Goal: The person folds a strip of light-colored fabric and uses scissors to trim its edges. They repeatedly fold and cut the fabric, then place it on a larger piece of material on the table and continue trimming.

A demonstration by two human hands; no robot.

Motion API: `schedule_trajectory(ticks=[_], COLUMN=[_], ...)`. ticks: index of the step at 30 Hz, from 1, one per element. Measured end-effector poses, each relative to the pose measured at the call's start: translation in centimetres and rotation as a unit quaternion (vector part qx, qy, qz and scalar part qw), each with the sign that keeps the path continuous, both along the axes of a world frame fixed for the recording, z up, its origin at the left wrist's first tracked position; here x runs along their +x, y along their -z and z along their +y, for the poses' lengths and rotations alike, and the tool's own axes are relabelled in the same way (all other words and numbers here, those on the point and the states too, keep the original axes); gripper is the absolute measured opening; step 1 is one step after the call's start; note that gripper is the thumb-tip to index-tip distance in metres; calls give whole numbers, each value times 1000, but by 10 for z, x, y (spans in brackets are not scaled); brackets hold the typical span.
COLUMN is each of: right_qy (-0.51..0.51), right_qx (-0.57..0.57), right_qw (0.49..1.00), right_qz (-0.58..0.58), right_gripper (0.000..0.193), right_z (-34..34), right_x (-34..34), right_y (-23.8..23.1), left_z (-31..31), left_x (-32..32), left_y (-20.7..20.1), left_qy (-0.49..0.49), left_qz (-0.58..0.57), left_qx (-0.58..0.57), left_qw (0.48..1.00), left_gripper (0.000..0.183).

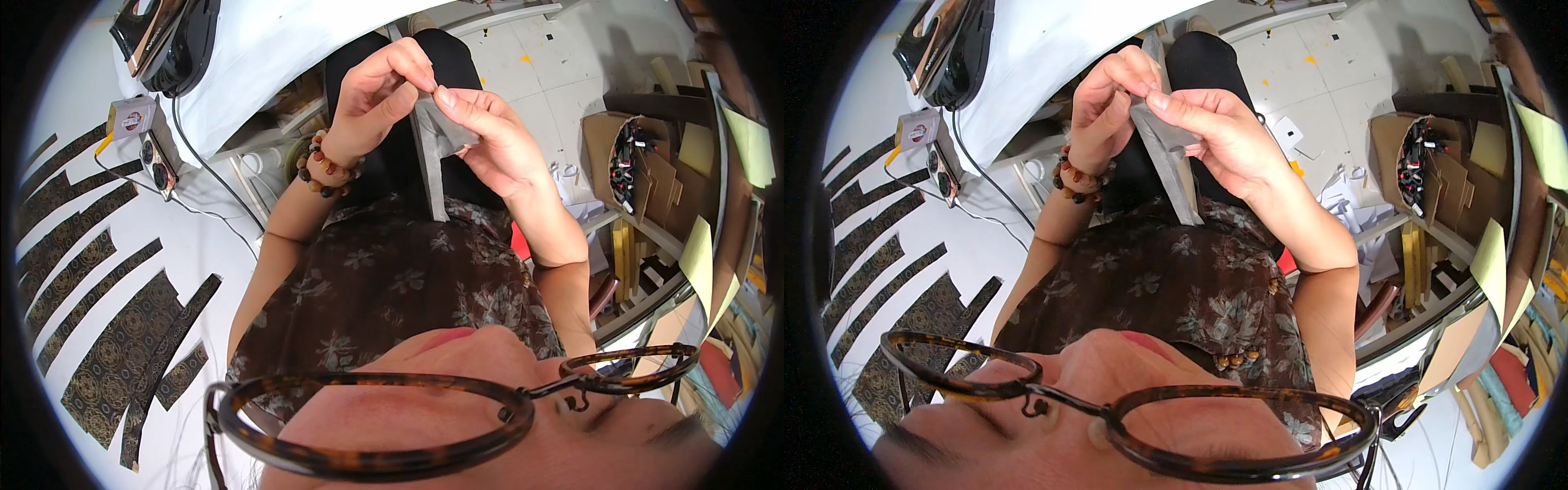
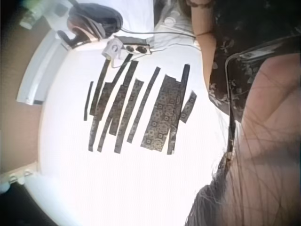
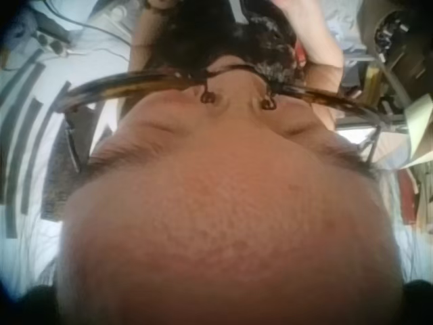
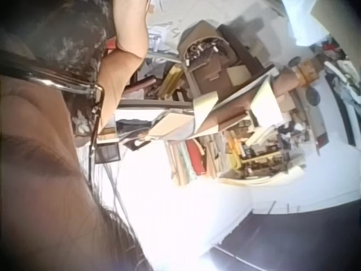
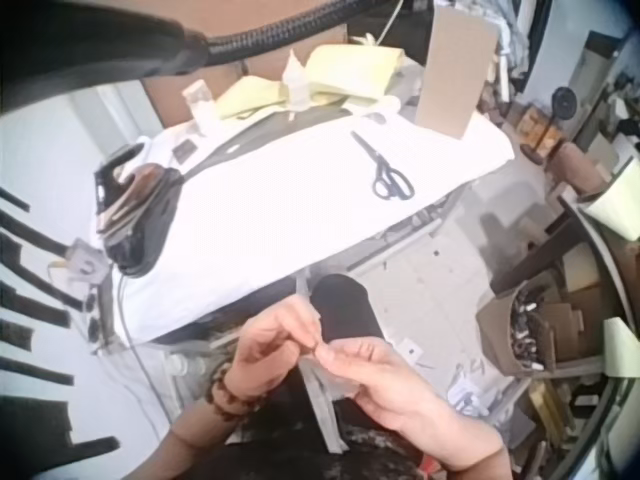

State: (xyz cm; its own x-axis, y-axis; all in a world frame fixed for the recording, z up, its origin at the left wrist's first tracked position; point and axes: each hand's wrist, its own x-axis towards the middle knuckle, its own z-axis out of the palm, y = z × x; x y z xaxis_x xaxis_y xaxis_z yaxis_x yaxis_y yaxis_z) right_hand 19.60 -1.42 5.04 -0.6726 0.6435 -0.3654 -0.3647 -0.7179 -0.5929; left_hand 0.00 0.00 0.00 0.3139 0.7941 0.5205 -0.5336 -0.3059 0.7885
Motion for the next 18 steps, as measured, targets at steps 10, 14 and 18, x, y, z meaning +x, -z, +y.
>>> schedule_trajectory(ticks=[10,14,18], right_qy=[39,53,58], right_qx=[37,51,76], right_qw=[996,995,993], right_qz=[70,67,70], right_gripper=[24,25,26], right_z=[-8,-10,-10], right_x=[-9,-9,-10], right_y=[16,21,21], left_z=[-5,-6,-4], left_x=[-13,-14,-18], left_y=[-10,-12,-11], left_qy=[-2,4,13], left_qz=[36,34,44], left_qx=[-5,-10,-9], left_qw=[999,999,999], left_gripper=[12,13,14])
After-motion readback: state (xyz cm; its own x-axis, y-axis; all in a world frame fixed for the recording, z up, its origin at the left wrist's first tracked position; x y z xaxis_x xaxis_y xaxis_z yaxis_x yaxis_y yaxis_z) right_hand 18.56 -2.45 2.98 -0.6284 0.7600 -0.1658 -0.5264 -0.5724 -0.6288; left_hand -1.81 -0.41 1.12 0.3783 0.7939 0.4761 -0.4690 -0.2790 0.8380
